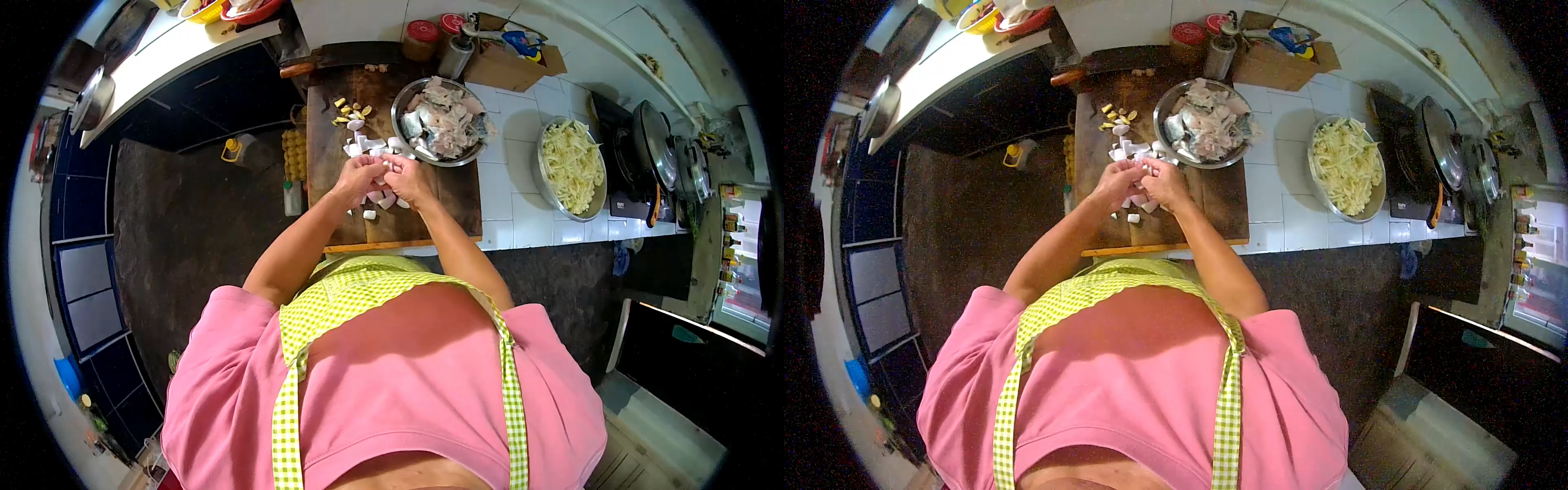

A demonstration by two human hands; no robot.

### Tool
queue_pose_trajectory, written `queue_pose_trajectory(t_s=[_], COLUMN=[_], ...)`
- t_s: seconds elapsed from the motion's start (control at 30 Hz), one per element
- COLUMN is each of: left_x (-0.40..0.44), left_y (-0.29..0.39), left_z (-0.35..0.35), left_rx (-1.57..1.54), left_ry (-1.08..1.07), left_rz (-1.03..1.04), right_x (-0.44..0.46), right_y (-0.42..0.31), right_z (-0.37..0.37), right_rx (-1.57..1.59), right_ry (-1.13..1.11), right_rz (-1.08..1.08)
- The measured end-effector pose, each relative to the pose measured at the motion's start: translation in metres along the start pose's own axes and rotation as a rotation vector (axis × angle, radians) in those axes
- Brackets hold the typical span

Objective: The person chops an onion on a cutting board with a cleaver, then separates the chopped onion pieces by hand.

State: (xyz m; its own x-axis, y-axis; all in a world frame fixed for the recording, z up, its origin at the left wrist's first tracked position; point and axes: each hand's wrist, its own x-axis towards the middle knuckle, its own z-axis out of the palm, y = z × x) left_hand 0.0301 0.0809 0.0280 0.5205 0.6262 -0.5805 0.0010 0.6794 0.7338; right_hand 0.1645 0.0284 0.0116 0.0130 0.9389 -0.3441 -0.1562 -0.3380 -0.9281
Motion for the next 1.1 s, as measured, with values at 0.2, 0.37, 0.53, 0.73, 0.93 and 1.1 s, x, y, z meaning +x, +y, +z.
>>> queue_pose_trajectory(t_s=[0.2,0.37,0.53,0.73,0.93,1.1], left_x=[-0.013,-0.007,-0.018,-0.013,-0.014,0.031], left_y=[0.010,0.007,0.010,0.010,0.016,0.030], left_z=[0.000,0.000,0.008,-0.005,-0.001,-0.032], left_rx=[-0.220,-0.238,-0.141,0.204,0.711,1.042], left_ry=[-0.006,-0.093,-0.133,-0.100,0.056,0.377], left_rz=[-0.038,-0.036,-0.042,0.001,0.223,0.642], right_x=[-0.015,-0.020,-0.013,-0.011,-0.013,-0.015], right_y=[-0.033,-0.036,-0.020,-0.006,-0.012,-0.018], right_z=[0.004,0.005,0.002,0.000,0.007,0.005], right_rx=[0.455,0.341,0.334,0.318,0.370,0.597], right_ry=[0.176,0.133,0.123,0.181,0.263,0.483], right_rz=[0.186,0.251,0.221,0.110,0.139,0.287])
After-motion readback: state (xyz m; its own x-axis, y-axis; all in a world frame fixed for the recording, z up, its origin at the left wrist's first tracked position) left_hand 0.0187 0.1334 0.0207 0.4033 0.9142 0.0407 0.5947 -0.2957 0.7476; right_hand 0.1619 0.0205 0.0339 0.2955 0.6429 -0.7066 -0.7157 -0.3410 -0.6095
